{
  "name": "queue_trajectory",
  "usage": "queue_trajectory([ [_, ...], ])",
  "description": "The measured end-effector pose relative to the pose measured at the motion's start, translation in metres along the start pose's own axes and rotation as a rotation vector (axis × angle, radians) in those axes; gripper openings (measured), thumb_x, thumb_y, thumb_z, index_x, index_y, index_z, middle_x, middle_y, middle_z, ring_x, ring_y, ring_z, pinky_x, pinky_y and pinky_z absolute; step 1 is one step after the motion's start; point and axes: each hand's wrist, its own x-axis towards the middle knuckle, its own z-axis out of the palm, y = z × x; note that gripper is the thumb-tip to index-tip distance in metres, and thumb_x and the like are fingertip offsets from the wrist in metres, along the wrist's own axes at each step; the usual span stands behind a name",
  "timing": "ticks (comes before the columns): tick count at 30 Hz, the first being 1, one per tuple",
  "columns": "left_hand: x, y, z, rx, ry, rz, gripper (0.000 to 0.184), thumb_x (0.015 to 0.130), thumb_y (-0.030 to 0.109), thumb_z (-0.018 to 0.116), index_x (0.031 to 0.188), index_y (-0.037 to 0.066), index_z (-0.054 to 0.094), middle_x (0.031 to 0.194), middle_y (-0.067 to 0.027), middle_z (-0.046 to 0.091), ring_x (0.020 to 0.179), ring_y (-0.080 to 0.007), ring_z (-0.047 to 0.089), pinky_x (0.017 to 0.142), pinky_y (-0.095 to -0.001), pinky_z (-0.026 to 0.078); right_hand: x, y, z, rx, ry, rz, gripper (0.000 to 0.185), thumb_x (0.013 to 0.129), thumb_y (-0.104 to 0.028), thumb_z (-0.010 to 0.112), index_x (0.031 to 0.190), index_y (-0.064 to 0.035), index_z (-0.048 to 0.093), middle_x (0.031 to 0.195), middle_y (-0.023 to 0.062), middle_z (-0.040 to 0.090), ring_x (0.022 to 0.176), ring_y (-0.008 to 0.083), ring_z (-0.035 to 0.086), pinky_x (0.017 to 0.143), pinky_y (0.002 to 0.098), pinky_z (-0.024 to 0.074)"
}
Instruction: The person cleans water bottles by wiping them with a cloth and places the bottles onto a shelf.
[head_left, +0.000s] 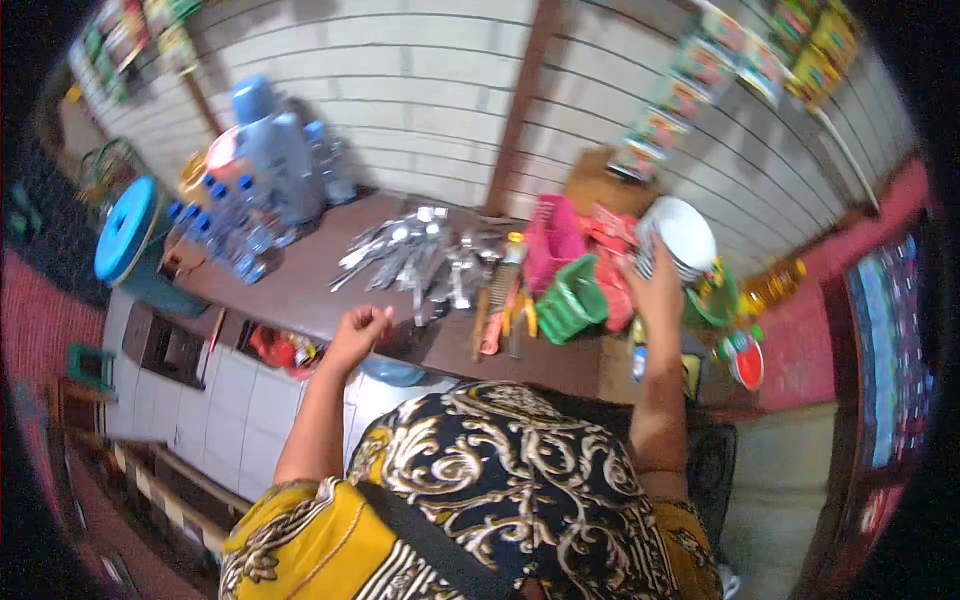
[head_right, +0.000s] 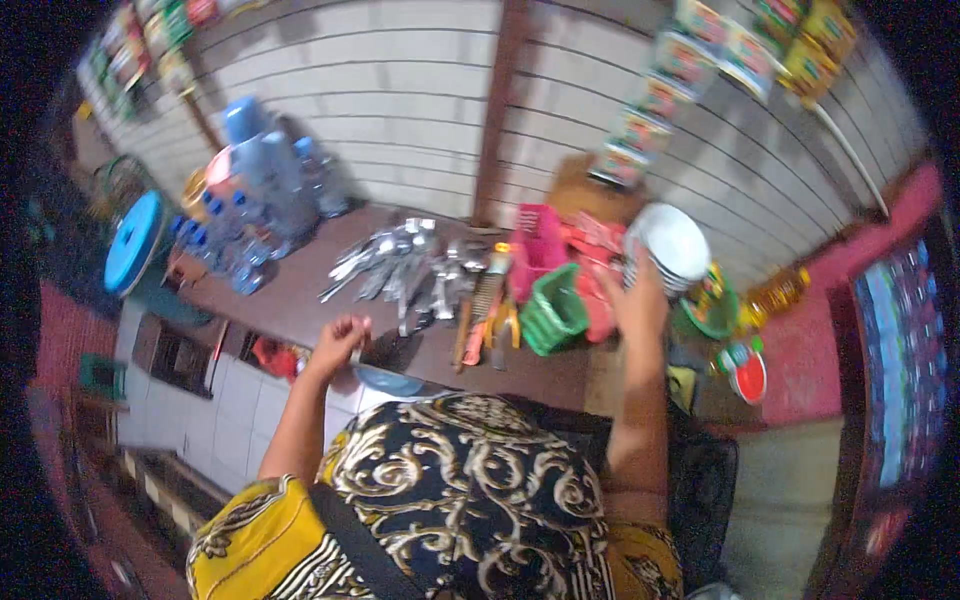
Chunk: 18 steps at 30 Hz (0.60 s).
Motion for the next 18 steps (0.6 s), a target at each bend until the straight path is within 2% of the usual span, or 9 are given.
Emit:
queue_trajectory([
  [4,0.024,-0.017,-0.079,-0.008,0.532,0.291,0.019,0.092,0.023,0.063,0.087,0.005,0.058,0.076,0.0008,0.057,0.07,-0.0069,0.05,0.063,-0.0224,0.039,0.014,-0.011,0.023,-0.037,-0.157,0.064,0.055,0.082,-0.04,0.068,0.126,-0.0095,0.054,0.109,0.0187,0.064,0.096,0.0348,0.063,0.082,0.0418,0.0492],
  [7,0.031,-0.026,-0.125,0.072,0.875,0.21,0.02,0.089,0.023,0.065,0.091,0.004,0.059,0.078,0.0004,0.058,0.072,-0.009,0.051,0.067,-0.025,0.043,0.018,0.037,0.059,-0.108,-0.028,0.031,0.039,0.087,-0.034,0.063,0.118,-0.0107,0.06,0.101,0.0206,0.065,0.091,0.0387,0.062,0.079,0.0428,0.0487],
  [8,0.033,-0.025,-0.136,0.093,0.904,0.206,0.02,0.089,0.023,0.065,0.092,0.004,0.059,0.079,-0.0001,0.058,0.072,-0.0093,0.052,0.068,-0.025,0.044,0.016,0.029,0.059,-0.136,0.038,0.069,0.037,0.088,-0.033,0.062,0.117,-0.0109,0.06,0.101,0.0206,0.065,0.091,0.04,0.062,0.079,0.0424,0.0486],
  [11,0.046,-0.03,-0.155,0.136,0.919,0.227,0.019,0.089,0.021,0.065,0.093,0.003,0.059,0.081,-0.0013,0.059,0.074,-0.0098,0.053,0.068,-0.0248,0.044,0.014,0.039,0.044,0.246,0.172,0.182,0.042,0.095,-0.03,0.053,0.125,-0.0002,0.055,0.118,0.0212,0.061,0.109,0.0302,0.057,0.094,0.0369,0.0418],
  [13,0.064,-0.035,-0.161,0.064,0.766,0.261,0.018,0.09,0.018,0.064,0.094,0.002,0.058,0.081,-0.0016,0.059,0.074,-0.0097,0.053,0.068,-0.0249,0.045,-0.001,0.029,0.02,0.389,0.337,0.305,0.044,0.097,-0.028,0.051,0.131,-0.0011,0.047,0.129,0.016,0.053,0.118,0.0256,0.05,0.1,0.0361,0.0391],
  [14,0.074,-0.032,-0.159,0.004,0.673,0.222,0.017,0.09,0.016,0.064,0.096,0.002,0.059,0.084,-0.0026,0.061,0.077,-0.0103,0.056,0.07,-0.0255,0.047,-0.008,0.019,0.011,0.962,0.411,0.412,0.045,0.096,-0.022,0.05,0.134,-0.0002,0.042,0.132,0.0112,0.05,0.119,0.0237,0.05,0.101,0.0366,0.0392],
  [16,0.108,-0.03,-0.152,-0.002,0.576,0.279,0.019,0.089,0.016,0.065,0.1,0.001,0.059,0.088,-0.005,0.063,0.082,-0.012,0.059,0.075,-0.0263,0.048,-0.031,0.054,-0.011,1.203,0.454,0.245,0.039,0.094,-0.018,0.049,0.128,-0.0006,0.045,0.128,0.0079,0.052,0.117,0.0202,0.05,0.099,0.0343,0.0412],
  [17,0.122,-0.018,-0.142,0.147,0.612,0.395,0.027,0.087,0.02,0.068,0.102,0.0,0.06,0.09,-0.0077,0.065,0.084,-0.0158,0.061,0.078,-0.0287,0.049,-0.046,0.084,-0.023,1.476,0.389,0.248,0.044,0.092,-0.02,0.052,0.131,0.0,0.043,0.128,0.0084,0.051,0.118,0.0239,0.05,0.101,0.0359,0.041],
  [18,0.141,-0.01,-0.132,0.198,0.657,0.408,0.033,0.085,0.023,0.07,0.104,-0.001,0.059,0.093,-0.0096,0.064,0.086,-0.0179,0.061,0.08,-0.0303,0.049,-0.064,0.065,-0.032,1.386,0.468,0.301,0.049,0.091,-0.021,0.054,0.132,0.0007,0.042,0.128,0.0102,0.051,0.118,0.0285,0.049,0.102,0.0383,0.0407],
])
